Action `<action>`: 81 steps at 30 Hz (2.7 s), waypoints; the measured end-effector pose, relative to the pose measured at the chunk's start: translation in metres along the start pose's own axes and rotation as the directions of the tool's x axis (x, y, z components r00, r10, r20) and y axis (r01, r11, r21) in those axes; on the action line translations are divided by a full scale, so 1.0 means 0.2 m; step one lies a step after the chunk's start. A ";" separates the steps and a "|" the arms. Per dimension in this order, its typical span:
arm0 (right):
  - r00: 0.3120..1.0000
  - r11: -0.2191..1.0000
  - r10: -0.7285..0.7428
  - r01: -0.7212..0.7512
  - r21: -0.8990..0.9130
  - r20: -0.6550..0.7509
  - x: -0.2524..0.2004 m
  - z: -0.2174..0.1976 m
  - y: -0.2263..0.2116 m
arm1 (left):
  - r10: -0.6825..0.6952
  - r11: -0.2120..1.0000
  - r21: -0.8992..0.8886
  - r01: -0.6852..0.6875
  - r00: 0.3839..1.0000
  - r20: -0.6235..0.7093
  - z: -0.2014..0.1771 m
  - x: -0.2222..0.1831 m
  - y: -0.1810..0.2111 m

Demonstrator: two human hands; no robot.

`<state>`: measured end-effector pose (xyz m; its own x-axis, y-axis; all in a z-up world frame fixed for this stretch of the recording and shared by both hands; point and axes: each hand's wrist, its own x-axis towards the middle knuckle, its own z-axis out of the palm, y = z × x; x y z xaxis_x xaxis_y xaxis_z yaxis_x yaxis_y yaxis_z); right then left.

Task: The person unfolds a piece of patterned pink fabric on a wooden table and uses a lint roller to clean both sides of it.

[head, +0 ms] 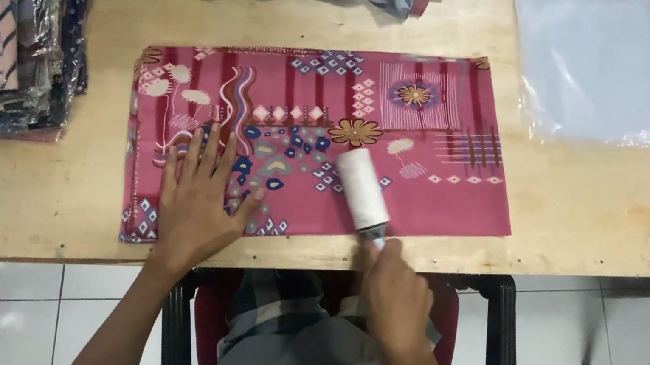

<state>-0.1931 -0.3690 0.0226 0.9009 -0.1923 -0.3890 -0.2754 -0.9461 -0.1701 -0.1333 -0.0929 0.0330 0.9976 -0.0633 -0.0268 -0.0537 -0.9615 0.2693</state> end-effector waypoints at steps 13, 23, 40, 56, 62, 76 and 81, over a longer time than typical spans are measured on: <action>0.988 0.988 0.153 -0.153 0.024 -0.023 0.07 -0.31 0.17 | -0.068 0.996 -0.055 0.070 0.997 0.034 -0.05 -0.01 0.04; 0.943 0.978 0.210 -0.200 0.062 -0.259 0.19 -0.35 0.44 | -0.057 0.997 -0.045 0.058 0.998 0.013 -0.06 -0.02 0.06; 0.829 0.834 -0.292 0.464 0.297 -0.477 0.02 -0.01 0.04 | -0.037 0.999 -0.020 0.038 0.999 0.028 -0.03 0.05 0.19; 0.791 0.893 -0.404 0.450 -0.011 -0.460 0.16 0.06 0.08 | 0.050 0.999 -0.012 -0.051 0.998 -0.036 0.06 0.05 0.19; 0.840 0.939 -0.274 0.338 0.057 -0.469 0.27 0.01 0.32 | 0.056 0.998 -0.023 -0.057 0.997 -0.047 0.07 0.05 0.18; 0.865 0.993 0.053 0.008 0.120 -0.500 0.43 -0.16 0.73 | 0.050 0.998 -0.046 -0.052 0.998 -0.038 0.09 0.05 0.17; 0.850 0.980 0.126 -0.027 0.197 -0.511 0.40 -0.19 0.67 | 0.057 0.997 -0.048 -0.060 0.997 -0.059 0.09 0.05 0.16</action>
<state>-0.1447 -0.5213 0.0025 0.9026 -0.4160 0.1107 -0.3602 -0.8707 -0.3348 -0.1267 -0.1285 0.0235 0.9937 -0.1019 0.0457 -0.1112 -0.9420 0.3166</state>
